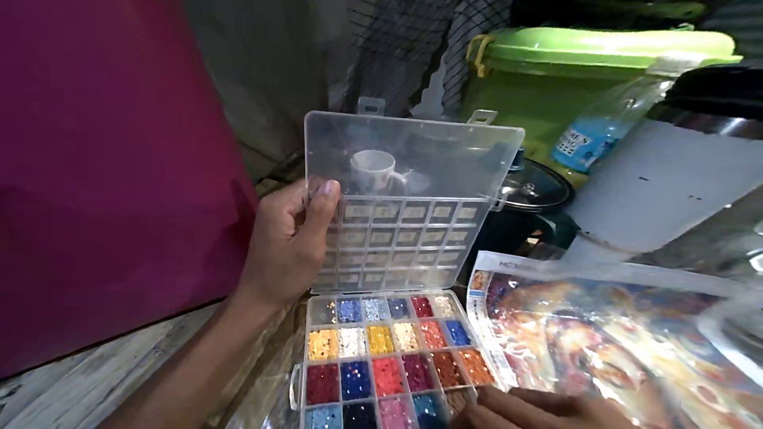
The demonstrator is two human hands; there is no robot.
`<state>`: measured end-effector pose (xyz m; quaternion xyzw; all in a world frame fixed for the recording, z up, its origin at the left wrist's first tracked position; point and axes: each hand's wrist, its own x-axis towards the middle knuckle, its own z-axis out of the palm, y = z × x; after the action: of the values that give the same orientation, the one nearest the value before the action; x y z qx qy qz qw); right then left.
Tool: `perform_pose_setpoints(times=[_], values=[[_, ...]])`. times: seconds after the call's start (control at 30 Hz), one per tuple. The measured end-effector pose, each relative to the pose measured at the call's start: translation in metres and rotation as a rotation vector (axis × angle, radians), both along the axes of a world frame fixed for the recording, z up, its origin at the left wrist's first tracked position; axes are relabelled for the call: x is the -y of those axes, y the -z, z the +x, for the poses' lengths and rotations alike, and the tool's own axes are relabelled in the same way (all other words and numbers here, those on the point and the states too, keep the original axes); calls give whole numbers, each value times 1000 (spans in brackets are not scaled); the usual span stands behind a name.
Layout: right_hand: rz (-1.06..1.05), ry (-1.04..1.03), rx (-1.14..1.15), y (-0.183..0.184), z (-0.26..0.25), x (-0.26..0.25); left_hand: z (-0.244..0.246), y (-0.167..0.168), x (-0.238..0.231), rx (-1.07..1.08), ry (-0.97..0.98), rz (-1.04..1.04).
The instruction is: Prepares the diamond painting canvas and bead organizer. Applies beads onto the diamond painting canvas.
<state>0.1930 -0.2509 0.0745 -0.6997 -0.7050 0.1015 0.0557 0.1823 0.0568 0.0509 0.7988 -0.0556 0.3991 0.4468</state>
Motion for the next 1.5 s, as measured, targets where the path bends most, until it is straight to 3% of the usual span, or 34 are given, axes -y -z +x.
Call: perform_pose_setpoints(times=[0.4,0.67,0.93,1.07,1.3,1.5], values=[[-10,-173,279,-10,-7,-6,3,1,2,49,-2,23],[293,37,118,-18,31,-27,2,1,5,51,-9,-4],[70,86,-50,-6,49,-79,2,2,2,42,-42,5],[33,131,70,-7,67,-84,0,1,4,12,-66,3],[-1,8,229,-4,58,-101,1,4,1,35,-47,17],[-20,14,220,1,56,-102,0,3,2,27,-65,35]])
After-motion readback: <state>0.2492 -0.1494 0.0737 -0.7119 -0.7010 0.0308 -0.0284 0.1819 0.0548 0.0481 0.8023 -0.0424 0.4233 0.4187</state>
